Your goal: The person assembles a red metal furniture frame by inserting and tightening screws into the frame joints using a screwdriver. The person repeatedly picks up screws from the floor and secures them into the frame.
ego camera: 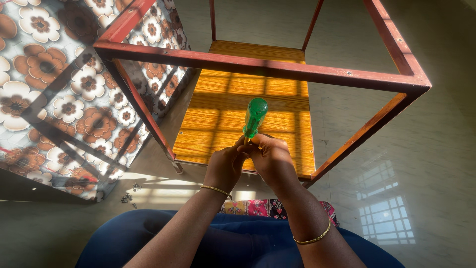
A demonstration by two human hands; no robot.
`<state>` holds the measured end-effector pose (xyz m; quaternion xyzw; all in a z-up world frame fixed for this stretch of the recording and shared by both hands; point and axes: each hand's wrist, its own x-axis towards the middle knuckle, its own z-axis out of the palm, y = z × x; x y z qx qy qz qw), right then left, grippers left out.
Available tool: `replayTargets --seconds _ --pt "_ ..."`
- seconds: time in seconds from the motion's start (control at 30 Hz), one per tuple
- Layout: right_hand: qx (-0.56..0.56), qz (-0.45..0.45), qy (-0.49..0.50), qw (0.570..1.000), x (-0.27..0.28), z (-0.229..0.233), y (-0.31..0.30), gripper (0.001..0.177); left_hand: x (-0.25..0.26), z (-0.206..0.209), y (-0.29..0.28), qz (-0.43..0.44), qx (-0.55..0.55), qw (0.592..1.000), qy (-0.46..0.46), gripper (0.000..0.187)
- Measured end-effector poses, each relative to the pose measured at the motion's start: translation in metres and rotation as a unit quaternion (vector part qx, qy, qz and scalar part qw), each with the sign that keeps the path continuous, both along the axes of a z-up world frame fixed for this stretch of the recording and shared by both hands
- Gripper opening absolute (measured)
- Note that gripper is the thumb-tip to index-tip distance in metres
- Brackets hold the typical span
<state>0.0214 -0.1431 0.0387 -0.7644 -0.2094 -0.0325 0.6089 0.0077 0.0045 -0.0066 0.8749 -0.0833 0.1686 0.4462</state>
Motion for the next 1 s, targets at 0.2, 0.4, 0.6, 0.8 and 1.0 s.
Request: replayTargets --seconds 0.2,0.4,0.6,0.8,1.0 --pt "-0.029 -0.065 -0.015 0.997 -0.009 0.009 0.015 0.008 0.015 -0.012 0.014 -0.072 0.002 0.995 -0.063 0.022" --pt "-0.045 -0.126 -0.135 0.982 -0.024 0.015 0.039 0.022 0.032 -0.033 0.036 -0.096 0.073 0.992 -0.034 0.022" --pt "-0.051 -0.129 -0.143 0.980 -0.030 0.008 0.038 0.019 0.032 -0.032 0.038 -0.104 0.067 0.992 -0.039 0.019" --pt "0.000 -0.031 -0.079 0.996 -0.022 -0.016 -0.014 0.011 0.005 -0.009 0.031 -0.131 0.075 0.985 0.084 0.040" --pt "0.261 -0.004 -0.064 0.963 -0.027 -0.006 -0.097 0.011 -0.018 0.013 0.057 -0.018 0.056 0.996 0.066 0.047"
